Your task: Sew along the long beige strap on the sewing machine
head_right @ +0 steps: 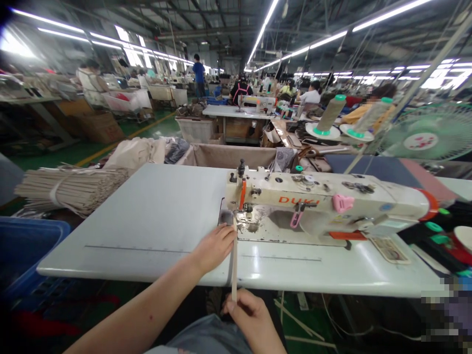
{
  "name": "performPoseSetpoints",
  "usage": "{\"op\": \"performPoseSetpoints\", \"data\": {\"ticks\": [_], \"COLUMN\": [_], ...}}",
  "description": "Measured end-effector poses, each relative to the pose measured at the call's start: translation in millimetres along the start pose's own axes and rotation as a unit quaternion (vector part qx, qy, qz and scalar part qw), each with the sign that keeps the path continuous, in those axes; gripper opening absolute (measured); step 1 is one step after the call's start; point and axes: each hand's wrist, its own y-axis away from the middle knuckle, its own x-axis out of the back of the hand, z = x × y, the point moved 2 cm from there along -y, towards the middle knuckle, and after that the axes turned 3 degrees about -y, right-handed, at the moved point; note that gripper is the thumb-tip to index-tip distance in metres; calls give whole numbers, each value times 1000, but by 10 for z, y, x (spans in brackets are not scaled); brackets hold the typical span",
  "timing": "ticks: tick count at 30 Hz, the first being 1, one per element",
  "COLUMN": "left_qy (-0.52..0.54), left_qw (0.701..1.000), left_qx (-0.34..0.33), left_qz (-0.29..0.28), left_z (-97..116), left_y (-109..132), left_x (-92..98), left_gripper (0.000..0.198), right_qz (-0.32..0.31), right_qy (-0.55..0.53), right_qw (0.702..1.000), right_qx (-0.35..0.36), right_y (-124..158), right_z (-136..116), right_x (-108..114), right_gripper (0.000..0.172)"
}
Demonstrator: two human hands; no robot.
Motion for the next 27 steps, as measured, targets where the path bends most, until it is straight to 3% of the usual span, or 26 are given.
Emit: {"op": "performPoseSetpoints", "data": {"ticks": [8, 13, 19, 27], "left_qy": [-5, -9, 9, 13], "left_qw": [1000, 999, 999, 999], "left_qx": [5, -3, 19, 12], "left_qz": [-15, -32, -29, -33], "left_z": [11, 18, -5, 0], "left_y": [-18, -26, -18, -4], "left_x": [12, 51, 47, 57], "left_gripper": [15, 19, 18, 18], "right_qz": [50, 92, 44, 36], "right_qy": [-33, 45, -156, -165], "right_qw": [998, 994, 985, 981], "right_qx": [-10, 41, -63, -93], "right_y": [-239, -359, -367, -107], "right_z": [35, -210, -363, -242], "right_x": [-22, -30, -112, -132], "right_gripper": [53, 47, 49, 42]}}
